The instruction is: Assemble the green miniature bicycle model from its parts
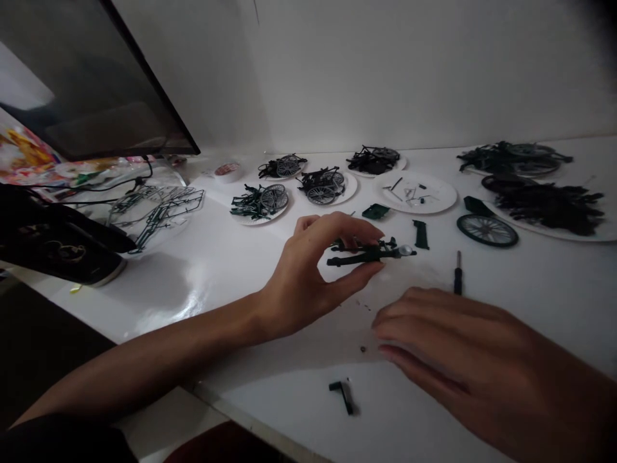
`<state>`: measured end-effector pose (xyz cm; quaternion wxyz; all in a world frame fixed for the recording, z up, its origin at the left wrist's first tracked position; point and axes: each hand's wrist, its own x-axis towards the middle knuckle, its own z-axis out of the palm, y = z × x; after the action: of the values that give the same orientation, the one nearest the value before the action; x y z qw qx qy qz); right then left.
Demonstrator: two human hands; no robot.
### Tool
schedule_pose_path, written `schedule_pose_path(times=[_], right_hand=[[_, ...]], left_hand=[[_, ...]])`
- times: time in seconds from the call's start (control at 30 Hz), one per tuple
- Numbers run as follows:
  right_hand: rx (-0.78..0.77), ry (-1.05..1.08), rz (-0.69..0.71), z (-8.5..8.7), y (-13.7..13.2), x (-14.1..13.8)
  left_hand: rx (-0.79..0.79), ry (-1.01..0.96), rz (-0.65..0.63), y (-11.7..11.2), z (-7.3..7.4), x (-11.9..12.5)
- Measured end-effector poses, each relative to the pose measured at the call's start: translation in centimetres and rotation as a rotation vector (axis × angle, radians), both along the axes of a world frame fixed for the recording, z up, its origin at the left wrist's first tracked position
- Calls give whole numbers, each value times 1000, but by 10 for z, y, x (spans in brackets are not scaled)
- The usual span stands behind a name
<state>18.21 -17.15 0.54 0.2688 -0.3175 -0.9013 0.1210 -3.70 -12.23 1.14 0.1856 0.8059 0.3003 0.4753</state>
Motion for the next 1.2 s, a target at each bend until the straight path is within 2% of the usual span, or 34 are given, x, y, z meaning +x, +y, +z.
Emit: schedule_pose_path(times=[0.1,0.3,0.4,0.5,0.6,0.73,0.83,0.93,1.1,1.2], right_hand=[[14,-104,115,-6,-2,-7],[276,-112,105,2,-6,-17],[331,-151,114,7,-5,-18],[304,-207,117,5,-2,-15],[212,-244,99,0,1,-10],[92,-231,39,-4,9,2],[61,-197,16,-5,15,11],[82,-162,17,-3,18,17],[154,-195,110,0,17,17],[150,-174,96,-1,17,18]], left_hand=[[-6,5,-9,-1,1,0],[-15,17,9,-2,1,0],[-12,21,9,-1,1,0],[-5,16,2,-2,0,0],[-4,19,1,-1,-1,0],[-3,20,6,-1,-1,0],[-7,16,3,-1,-1,-1],[-9,19,-3,-1,-1,0],[-5,28,12,-1,0,0],[-5,31,11,-1,0,-1]])
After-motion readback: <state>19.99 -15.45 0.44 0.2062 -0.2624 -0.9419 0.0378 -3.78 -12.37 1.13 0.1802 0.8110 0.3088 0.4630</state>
